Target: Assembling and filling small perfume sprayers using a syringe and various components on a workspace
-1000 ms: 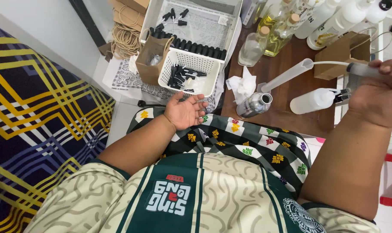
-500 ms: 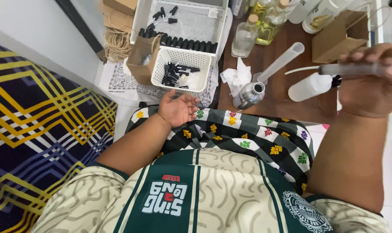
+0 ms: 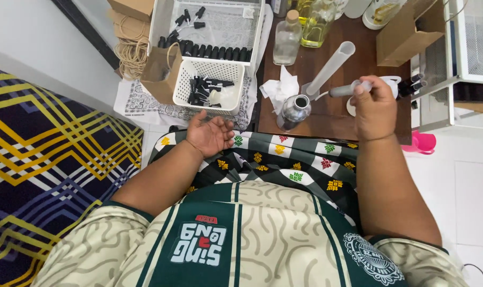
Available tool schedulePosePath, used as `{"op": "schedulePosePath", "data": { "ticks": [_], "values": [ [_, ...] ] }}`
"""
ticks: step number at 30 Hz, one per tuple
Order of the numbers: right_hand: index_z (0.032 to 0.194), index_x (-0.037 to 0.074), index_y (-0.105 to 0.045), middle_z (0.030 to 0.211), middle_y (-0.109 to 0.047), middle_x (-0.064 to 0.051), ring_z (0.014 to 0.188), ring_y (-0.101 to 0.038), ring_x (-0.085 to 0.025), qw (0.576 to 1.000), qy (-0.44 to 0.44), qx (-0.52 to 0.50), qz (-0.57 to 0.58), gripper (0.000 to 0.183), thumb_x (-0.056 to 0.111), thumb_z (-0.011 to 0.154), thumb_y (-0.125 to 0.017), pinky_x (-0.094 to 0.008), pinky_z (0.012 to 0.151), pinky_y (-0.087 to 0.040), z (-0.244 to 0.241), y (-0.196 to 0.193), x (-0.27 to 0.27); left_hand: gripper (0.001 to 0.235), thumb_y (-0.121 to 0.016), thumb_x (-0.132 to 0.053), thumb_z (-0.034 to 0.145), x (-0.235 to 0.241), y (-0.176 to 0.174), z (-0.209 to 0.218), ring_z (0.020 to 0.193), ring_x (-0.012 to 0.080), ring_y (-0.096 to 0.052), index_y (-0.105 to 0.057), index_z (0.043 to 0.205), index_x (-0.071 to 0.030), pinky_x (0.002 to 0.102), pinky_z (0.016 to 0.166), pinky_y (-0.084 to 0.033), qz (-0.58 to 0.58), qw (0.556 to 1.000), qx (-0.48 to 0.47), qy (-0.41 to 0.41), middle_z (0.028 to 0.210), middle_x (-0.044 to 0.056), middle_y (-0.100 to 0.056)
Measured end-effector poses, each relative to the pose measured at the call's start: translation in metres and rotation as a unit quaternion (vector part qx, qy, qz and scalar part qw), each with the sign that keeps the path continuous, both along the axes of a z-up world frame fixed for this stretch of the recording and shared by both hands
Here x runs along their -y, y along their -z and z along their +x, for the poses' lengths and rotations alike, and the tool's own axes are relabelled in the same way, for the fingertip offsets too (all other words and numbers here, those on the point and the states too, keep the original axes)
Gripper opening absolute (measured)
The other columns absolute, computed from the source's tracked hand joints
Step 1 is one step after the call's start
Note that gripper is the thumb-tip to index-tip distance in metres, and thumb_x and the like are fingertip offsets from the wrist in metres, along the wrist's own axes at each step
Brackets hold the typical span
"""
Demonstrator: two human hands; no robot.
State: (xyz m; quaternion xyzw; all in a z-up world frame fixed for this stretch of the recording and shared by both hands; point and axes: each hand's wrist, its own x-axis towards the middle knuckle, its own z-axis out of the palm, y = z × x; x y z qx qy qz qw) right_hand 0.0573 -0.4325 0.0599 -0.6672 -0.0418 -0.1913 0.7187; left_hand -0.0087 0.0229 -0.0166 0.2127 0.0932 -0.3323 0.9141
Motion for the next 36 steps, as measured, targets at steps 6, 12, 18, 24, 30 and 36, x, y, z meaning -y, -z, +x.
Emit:
{"op": "schedulePosePath", "data": {
  "ticks": [6, 12, 18, 24, 30, 36],
  "values": [
    [0.125, 0.002, -0.061, 0.092, -0.060, -0.010, 0.064, -0.065, -0.016, 0.999, 0.036, -0.015, -0.023, 0.017, 0.010, 0.110, -0.066, -0.026, 0.060, -0.057, -0.003, 0.023, 0.004, 0.062, -0.059, -0.069, 0.079, 0.005, 0.020, 0.005, 0.102, 0.0381, -0.074, -0.074, 0.098, -0.012, 0.058, 0.091, -0.057, -0.037, 0.999, 0.024, 0.029, 0.114, 0.017, -0.076],
    [0.117, 0.008, -0.060, 0.092, -0.065, -0.008, 0.074, -0.070, -0.015, 0.993, 0.053, -0.105, -0.009, 0.013, 0.011, 0.106, -0.067, -0.025, 0.066, -0.061, -0.003, 0.042, -0.018, 0.062, -0.057, -0.068, 0.081, 0.013, 0.031, 0.012, 0.102, 0.0386, -0.074, -0.074, 0.101, -0.012, 0.058, 0.092, -0.056, -0.034, 0.999, 0.020, 0.031, 0.115, 0.018, -0.076],
    [0.103, 0.014, -0.060, 0.088, -0.062, -0.003, 0.073, -0.073, -0.015, 0.966, 0.056, -0.248, 0.044, 0.014, 0.012, 0.096, -0.072, -0.024, 0.066, -0.065, 0.000, 0.050, -0.033, 0.062, -0.056, -0.068, 0.082, 0.024, 0.026, 0.019, 0.098, 0.0372, -0.075, -0.074, 0.100, -0.012, 0.057, 0.089, -0.058, -0.020, 0.999, 0.003, 0.048, 0.111, 0.018, -0.077],
    [0.097, 0.015, -0.069, 0.083, -0.072, -0.007, 0.071, -0.074, -0.019, 0.901, 0.030, -0.416, -0.115, 0.014, 0.025, 0.087, -0.072, -0.036, 0.061, -0.065, 0.017, 0.091, -0.008, 0.062, -0.055, -0.068, 0.083, 0.027, 0.034, 0.026, 0.095, 0.0368, -0.076, -0.074, 0.100, -0.011, 0.057, 0.088, -0.059, -0.002, 0.999, -0.018, 0.051, 0.110, 0.018, -0.078],
    [0.096, 0.025, -0.078, 0.076, -0.072, -0.006, 0.073, -0.072, -0.025, 0.832, -0.027, -0.418, -0.365, 0.022, 0.042, 0.084, -0.070, -0.040, 0.067, -0.061, 0.033, 0.140, 0.022, 0.062, -0.055, -0.069, 0.083, 0.032, 0.036, 0.028, 0.095, 0.0363, -0.076, -0.073, 0.100, -0.012, 0.056, 0.088, -0.059, 0.004, 0.998, -0.023, 0.054, 0.111, 0.017, -0.077],
    [0.109, 0.024, -0.076, 0.105, -0.076, -0.008, 0.109, -0.070, -0.032, 0.802, -0.024, -0.397, -0.447, 0.029, 0.043, 0.089, -0.067, -0.045, 0.092, -0.057, 0.026, 0.126, 0.024, 0.061, -0.055, -0.069, 0.083, 0.036, 0.030, 0.027, 0.093, 0.0348, -0.076, -0.073, 0.098, -0.012, 0.056, 0.088, -0.059, 0.032, 0.998, -0.023, 0.052, 0.105, 0.015, -0.077]
  ]
}}
